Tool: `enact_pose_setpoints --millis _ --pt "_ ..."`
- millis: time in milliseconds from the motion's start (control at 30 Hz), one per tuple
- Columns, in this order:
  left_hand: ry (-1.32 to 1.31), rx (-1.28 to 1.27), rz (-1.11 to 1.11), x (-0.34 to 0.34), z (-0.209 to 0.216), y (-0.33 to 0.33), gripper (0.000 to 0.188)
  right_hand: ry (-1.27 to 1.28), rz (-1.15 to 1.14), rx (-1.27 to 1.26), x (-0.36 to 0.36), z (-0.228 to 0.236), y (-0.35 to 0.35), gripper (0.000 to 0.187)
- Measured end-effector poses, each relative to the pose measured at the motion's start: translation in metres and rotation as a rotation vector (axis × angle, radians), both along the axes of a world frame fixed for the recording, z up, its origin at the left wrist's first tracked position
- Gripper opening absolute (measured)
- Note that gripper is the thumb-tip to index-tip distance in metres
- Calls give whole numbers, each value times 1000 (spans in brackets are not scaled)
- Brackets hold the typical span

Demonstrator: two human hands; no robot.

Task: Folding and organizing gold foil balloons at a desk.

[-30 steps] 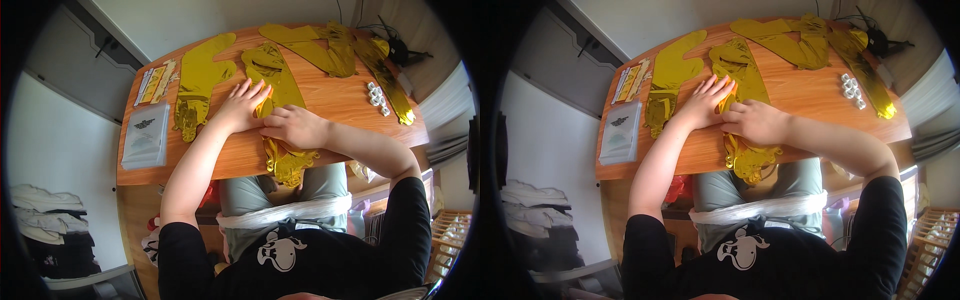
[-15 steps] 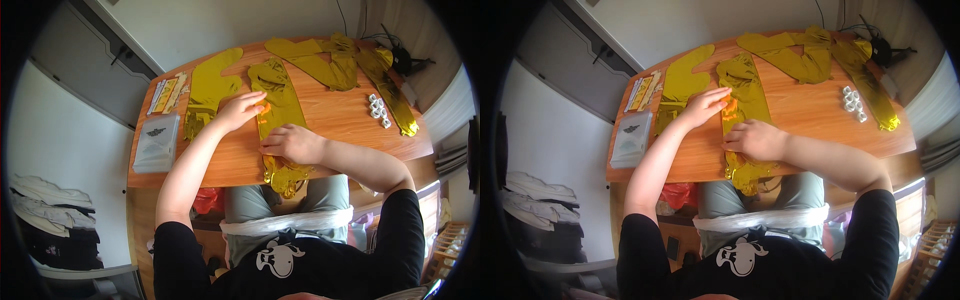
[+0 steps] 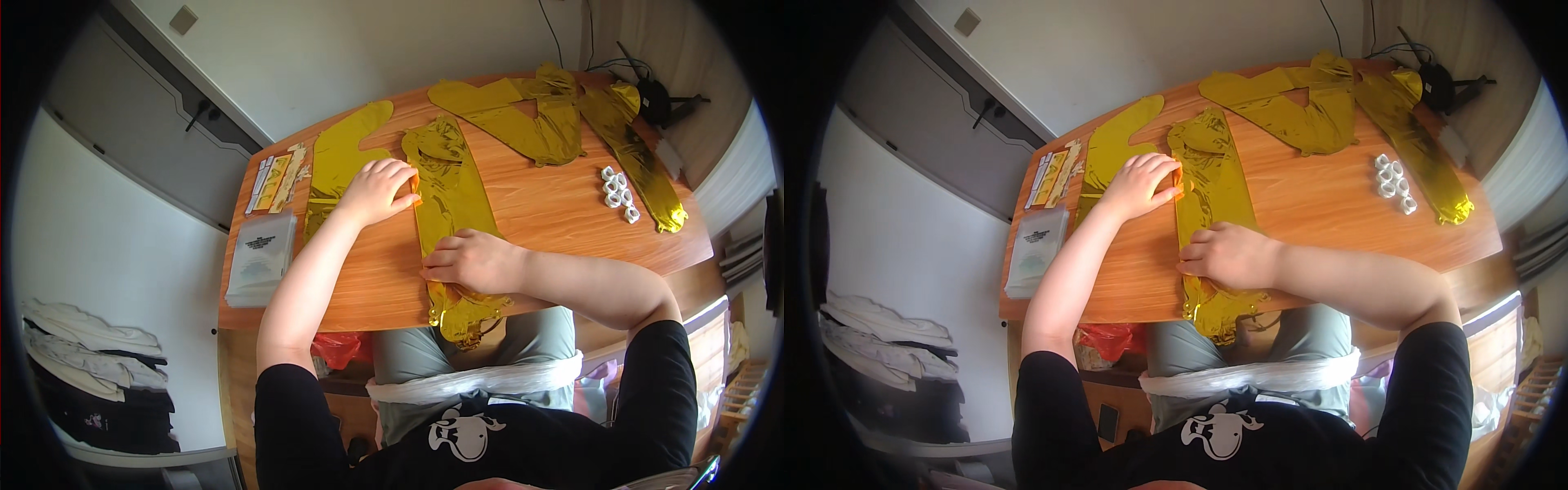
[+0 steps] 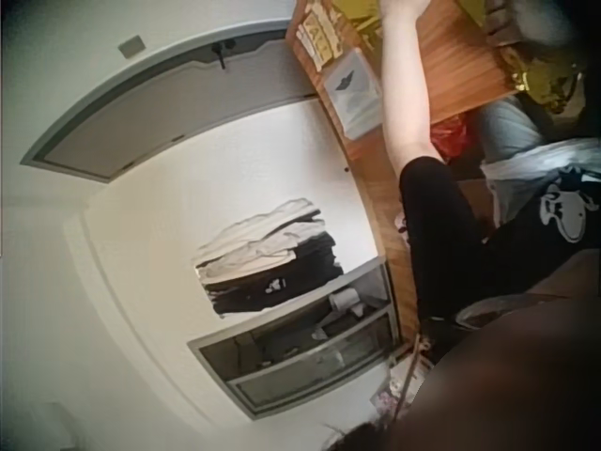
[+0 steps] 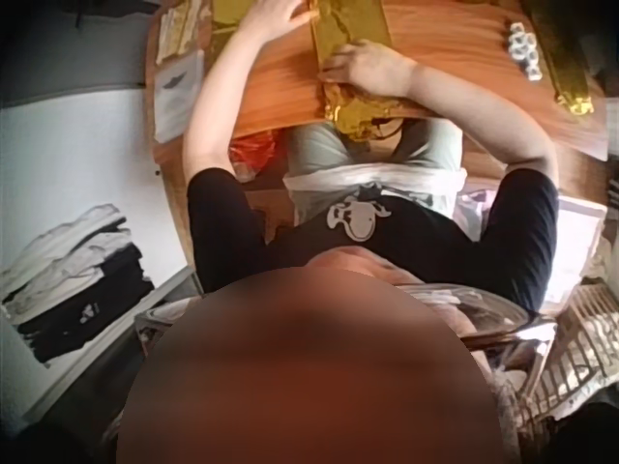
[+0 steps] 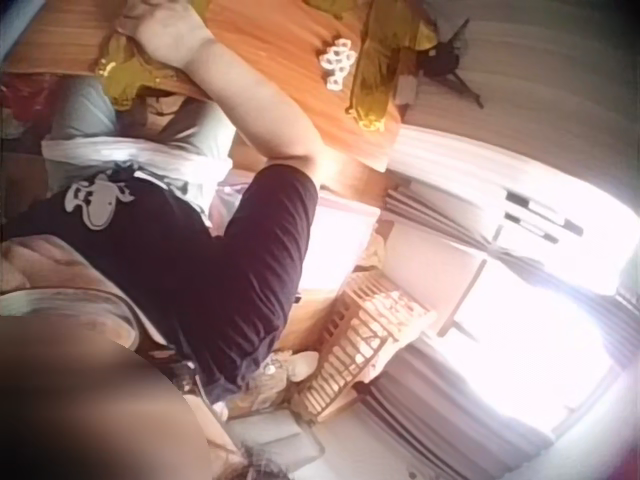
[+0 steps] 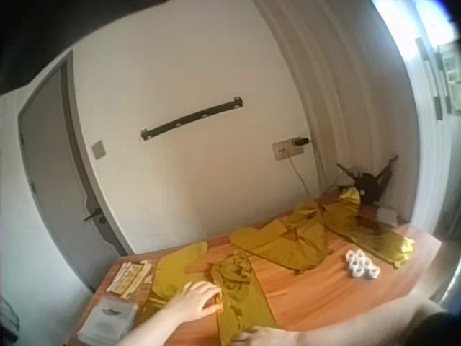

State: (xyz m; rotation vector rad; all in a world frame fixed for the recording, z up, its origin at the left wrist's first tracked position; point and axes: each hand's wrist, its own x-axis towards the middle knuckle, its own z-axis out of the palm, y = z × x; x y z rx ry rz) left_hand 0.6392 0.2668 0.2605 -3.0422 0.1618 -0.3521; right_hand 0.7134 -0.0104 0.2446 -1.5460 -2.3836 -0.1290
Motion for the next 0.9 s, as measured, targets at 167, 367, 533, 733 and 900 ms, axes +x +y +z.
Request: enact_pose_setpoints --millis 167,367,533,733,900 --pt "-1 8 -10 3 -2 7 56 19 8 16 0 -2 1 38" --pt "-9 -116 3 5 -10 13 66 -6 16 8 1 -1 1 39" --pt "10 -422 91 13 -14 21 62 -4 12 6 1 -3 2 40" --pt "-59 -314 655 59 2 14 41 3 -10 -16 1 -3 0 41" --pt "53 -338 747 92 6 16 33 -48 -24 -65 0 0 -2 42"
